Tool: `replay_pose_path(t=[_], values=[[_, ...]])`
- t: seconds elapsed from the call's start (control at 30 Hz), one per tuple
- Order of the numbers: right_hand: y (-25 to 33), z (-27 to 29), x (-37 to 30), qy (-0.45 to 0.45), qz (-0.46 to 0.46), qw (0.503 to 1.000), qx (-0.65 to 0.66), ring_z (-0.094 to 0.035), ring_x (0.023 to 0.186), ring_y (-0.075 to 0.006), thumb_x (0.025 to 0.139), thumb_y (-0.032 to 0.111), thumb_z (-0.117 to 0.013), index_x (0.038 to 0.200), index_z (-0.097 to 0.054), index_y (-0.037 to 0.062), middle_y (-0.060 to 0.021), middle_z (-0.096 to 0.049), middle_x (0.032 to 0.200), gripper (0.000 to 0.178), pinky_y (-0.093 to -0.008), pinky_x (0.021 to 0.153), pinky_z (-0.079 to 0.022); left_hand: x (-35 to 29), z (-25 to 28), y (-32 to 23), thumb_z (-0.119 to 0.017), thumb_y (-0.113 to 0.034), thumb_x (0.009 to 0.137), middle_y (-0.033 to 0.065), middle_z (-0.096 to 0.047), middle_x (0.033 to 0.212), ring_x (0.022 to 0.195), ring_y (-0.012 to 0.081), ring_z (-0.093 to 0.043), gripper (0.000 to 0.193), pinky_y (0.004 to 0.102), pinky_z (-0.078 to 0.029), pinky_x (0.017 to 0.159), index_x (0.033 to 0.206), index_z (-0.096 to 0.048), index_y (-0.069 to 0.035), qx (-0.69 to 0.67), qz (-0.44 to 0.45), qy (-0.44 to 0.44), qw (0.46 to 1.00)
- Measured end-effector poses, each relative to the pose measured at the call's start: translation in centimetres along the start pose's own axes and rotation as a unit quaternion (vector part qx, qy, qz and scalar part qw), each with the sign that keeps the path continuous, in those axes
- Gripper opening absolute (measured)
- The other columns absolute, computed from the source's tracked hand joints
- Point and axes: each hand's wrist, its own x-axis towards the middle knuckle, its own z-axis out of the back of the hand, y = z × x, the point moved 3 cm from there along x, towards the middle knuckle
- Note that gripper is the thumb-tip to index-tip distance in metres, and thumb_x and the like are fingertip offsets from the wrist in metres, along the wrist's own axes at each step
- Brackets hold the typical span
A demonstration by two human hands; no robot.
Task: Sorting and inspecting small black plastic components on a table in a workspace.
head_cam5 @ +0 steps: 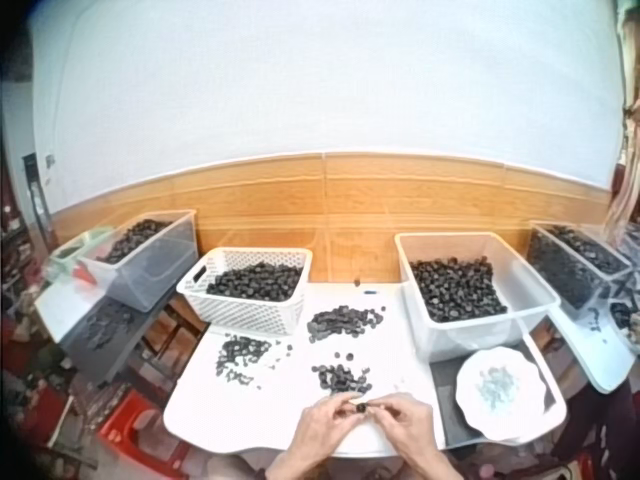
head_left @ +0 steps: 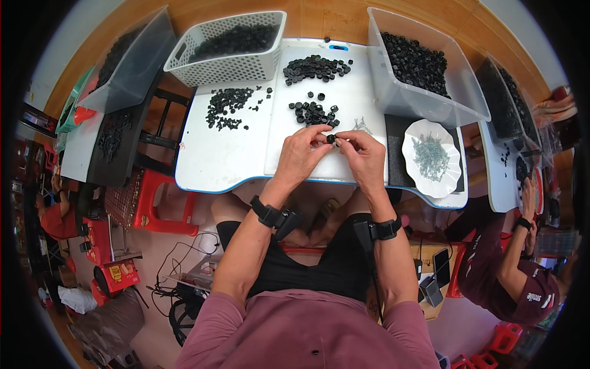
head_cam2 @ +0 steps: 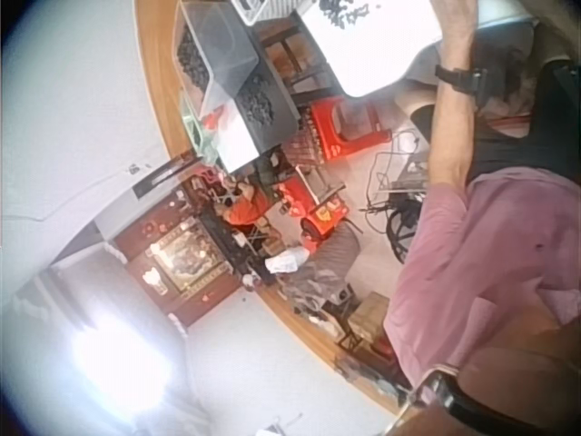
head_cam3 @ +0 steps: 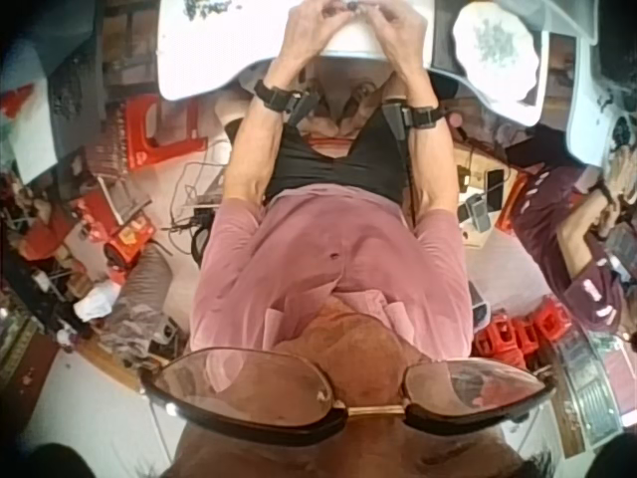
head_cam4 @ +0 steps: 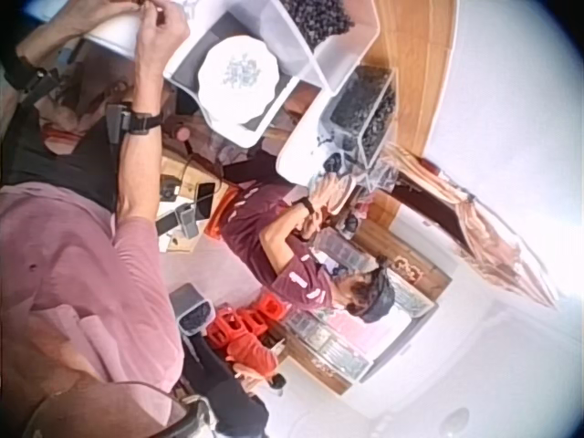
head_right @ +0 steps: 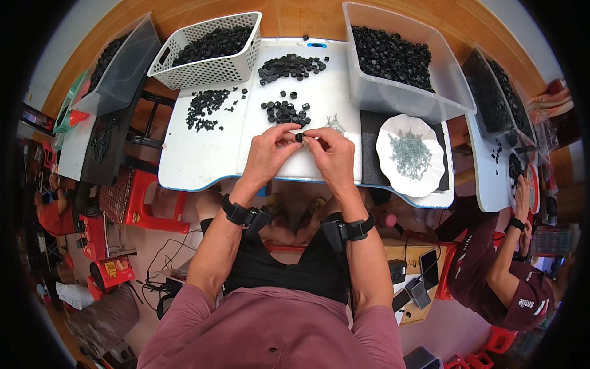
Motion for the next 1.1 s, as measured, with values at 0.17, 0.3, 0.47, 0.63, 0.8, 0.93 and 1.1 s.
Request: replay_pose_path(t=[0.17, 0.3, 0.47, 0.63, 0.8, 0.93, 1.1], values=[[-0.1, 0.1, -0.1, -0.001, -0.004, 1.0, -0.013, -0.068, 0.068, -0.0127, 0.088, 0.002, -0.076, 0.099, -0.078, 0.0013, -0.0097, -0.076, 0.085, 0.011, -0.0266, 0.063, -0.053, 0.0, -0.2, 0.1, -0.077, -0.011, 0.088, 0.0151, -0.074, 0.096, 0.087, 0.0255, -0.075, 0.029, 0.035, -0.06, 0.078, 0.115, -0.074, -0.003, -0.012, 0.01, 0.009, 1.0], [-0.2, -0.1, -0.1, -0.001, -0.001, 1.0, -0.012, -0.069, 0.069, -0.0137, 0.088, 0.002, -0.076, 0.099, -0.078, 0.0015, -0.0098, -0.076, 0.085, 0.011, -0.0273, 0.064, -0.054, -0.1, -0.1, 0.0, -0.076, -0.011, 0.089, 0.0154, -0.074, 0.096, 0.087, 0.0257, -0.075, 0.027, 0.0353, -0.06, 0.078, 0.114, -0.074, -0.002, 0.007, 0.007, 0.01, 1.0], [0.3, -0.2, -0.1, 0.003, 0.045, 0.998, -0.042, -0.07, 0.069, -0.0188, 0.087, 0.0, -0.075, 0.097, -0.077, 0.0011, -0.0114, -0.075, 0.084, 0.01, -0.0296, 0.064, -0.055, -0.1, -0.1, 0.0, -0.075, -0.011, 0.09, 0.0157, -0.073, 0.094, 0.086, 0.0264, -0.075, 0.024, 0.0355, -0.06, 0.078, 0.112, -0.073, -0.002, 0.008, 0.004, 0.007, 1.0], [0.8, -0.2, 0.0, 0.0, 0.086, 0.994, -0.072, -0.071, 0.07, -0.0228, 0.086, -0.001, -0.074, 0.095, -0.076, 0.0019, -0.0118, -0.074, 0.086, 0.009, -0.0316, 0.064, -0.055, 0.0, -0.1, -0.1, -0.076, -0.009, 0.09, 0.0136, -0.075, 0.097, 0.086, 0.022, -0.076, 0.026, 0.032, -0.06, 0.077, 0.115, -0.074, -0.002, 0.022, 0.009, 0.013, 1.0], [1.8, -0.5, -0.3, -0.002, 0.147, 0.981, -0.124, -0.071, 0.071, -0.0276, 0.086, -0.002, -0.073, 0.096, -0.075, 0.0034, -0.0115, -0.074, 0.086, 0.011, -0.0347, 0.064, -0.056, 0.0, 0.1, 0.0, -0.076, -0.009, 0.09, 0.0138, -0.077, 0.097, 0.088, 0.0208, -0.076, 0.026, 0.0312, -0.06, 0.078, 0.115, -0.074, -0.002, 0.022, 0.017, 0.014, 1.0], [2.4, -0.8, -0.6, 0.007, 0.226, 0.956, -0.188, -0.072, 0.073, -0.0301, 0.087, -0.003, -0.071, 0.103, -0.073, 0.0068, -0.0109, -0.074, 0.086, 0.02, -0.0369, 0.063, -0.057, 0.1, 0.5, 0.1, -0.076, -0.012, 0.092, 0.0113, -0.079, 0.096, 0.088, 0.0138, -0.073, 0.03, 0.0282, -0.058, 0.081, 0.12, -0.074, -0.001, -0.027, 0.062, 0.037, 0.997], [3.1, -0.9, -0.8, -0.01, 0.26, 0.941, -0.216, -0.073, 0.074, -0.031, 0.087, -0.004, -0.07, 0.107, -0.072, 0.0072, -0.0118, -0.074, 0.086, 0.023, -0.0385, 0.063, -0.057, 0.6, 1.3, -0.3, -0.076, -0.015, 0.094, 0.0085, -0.079, 0.096, 0.088, 0.0096, -0.07, 0.032, 0.0252, -0.055, 0.081, 0.122, -0.074, 0.001, -0.088, 0.151, 0.076, 0.982]])
